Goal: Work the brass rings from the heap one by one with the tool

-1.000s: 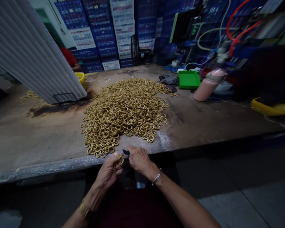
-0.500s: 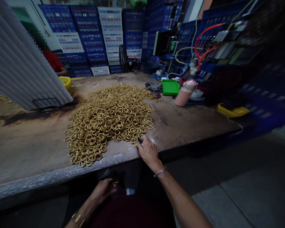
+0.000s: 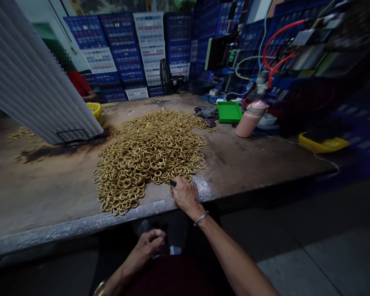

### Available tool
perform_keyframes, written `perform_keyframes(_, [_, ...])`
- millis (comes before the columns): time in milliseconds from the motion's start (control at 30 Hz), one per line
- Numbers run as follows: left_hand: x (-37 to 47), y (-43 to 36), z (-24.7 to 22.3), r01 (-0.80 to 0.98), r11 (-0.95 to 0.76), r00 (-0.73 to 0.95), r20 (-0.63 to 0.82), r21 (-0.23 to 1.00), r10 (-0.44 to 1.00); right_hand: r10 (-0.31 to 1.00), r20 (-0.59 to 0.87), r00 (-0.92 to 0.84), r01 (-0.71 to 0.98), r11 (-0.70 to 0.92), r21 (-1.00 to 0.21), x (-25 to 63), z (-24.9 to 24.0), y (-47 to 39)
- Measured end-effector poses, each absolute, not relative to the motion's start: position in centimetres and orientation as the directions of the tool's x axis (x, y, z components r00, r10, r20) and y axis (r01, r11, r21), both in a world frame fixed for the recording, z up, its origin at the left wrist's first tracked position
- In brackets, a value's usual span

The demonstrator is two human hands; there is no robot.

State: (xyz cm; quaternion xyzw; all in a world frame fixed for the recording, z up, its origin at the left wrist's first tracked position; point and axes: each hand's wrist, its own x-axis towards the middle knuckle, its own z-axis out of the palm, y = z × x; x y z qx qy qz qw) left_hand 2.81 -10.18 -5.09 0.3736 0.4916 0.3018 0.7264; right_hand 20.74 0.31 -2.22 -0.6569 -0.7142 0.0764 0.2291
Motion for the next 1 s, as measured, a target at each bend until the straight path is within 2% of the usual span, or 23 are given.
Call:
perform_keyframes(100, [3.6, -9.7, -1.7, -0.002, 0.454, 0.366, -0.422, 0.891, 0.829, 0.945, 0.296, -0.139, 0.835, 0.273, -0.477, 19.5, -2.7, 0.8])
perform_keyframes(133, [3.8, -9.3, -0.9, -0.005, 0.414, 0.331, -0.389, 0.91, 0.86, 0.937, 0.31, -0.16, 0.811, 0.303, -0.501, 19.1, -2.8, 1.0])
perform_keyframes(233, [4.1, -7.2, 0.5, -0.013, 0.257, 0.096, -0.255, 0.966, 0.962, 0.915, 0.349, -0.201, 0.714, 0.381, -0.588, 18.0, -2.7, 1.1])
perform_keyframes(333, [3.9, -5.1, 0.5, -0.079, 0.18, -0.06, -0.185, 0.98, 0.981, 0.886, 0.398, -0.237, 0.585, 0.457, -0.67, 17.2, -2.3, 0.8])
perform_keyframes(467, [3.4, -3.9, 0.0, -0.109, 0.185, -0.047, -0.191, 0.977, 0.98, 0.869, 0.412, -0.276, 0.492, 0.495, -0.716, 16.6, -1.8, -0.2])
perform_keyframes(667, [3.3, -4.4, -0.4, -0.075, 0.121, -0.098, -0.128, 0.99, 0.987, 0.955, 0.216, -0.203, 0.395, 0.282, -0.874, 15.9, -1.0, -1.1])
perform_keyframes(767, [3.3, -4.7, -0.6, -0.091, 0.075, -0.133, -0.087, 0.993, 0.987, 0.977, -0.01, -0.213, 0.251, 0.045, -0.967, 15.6, -1.1, -1.3])
perform_keyframes(867, [3.3, -5.0, -0.7, -0.096, 0.067, -0.109, -0.077, 0.993, 0.991, 0.945, -0.217, -0.246, 0.07, -0.206, -0.976, 15.5, -1.5, -1.5])
perform_keyframes(933, [3.2, -5.0, -0.5, -0.09, 0.11, -0.067, -0.116, 0.99, 0.991, 0.939, -0.243, -0.243, 0.025, -0.245, -0.969, 15.5, -1.8, -1.5])
perform_keyframes(1000, [3.1, -5.1, -0.3, -0.079, 0.175, -0.016, -0.177, 0.981, 0.984, 0.955, -0.198, -0.219, 0.072, -0.187, -0.98, 15.5, -1.8, -1.5])
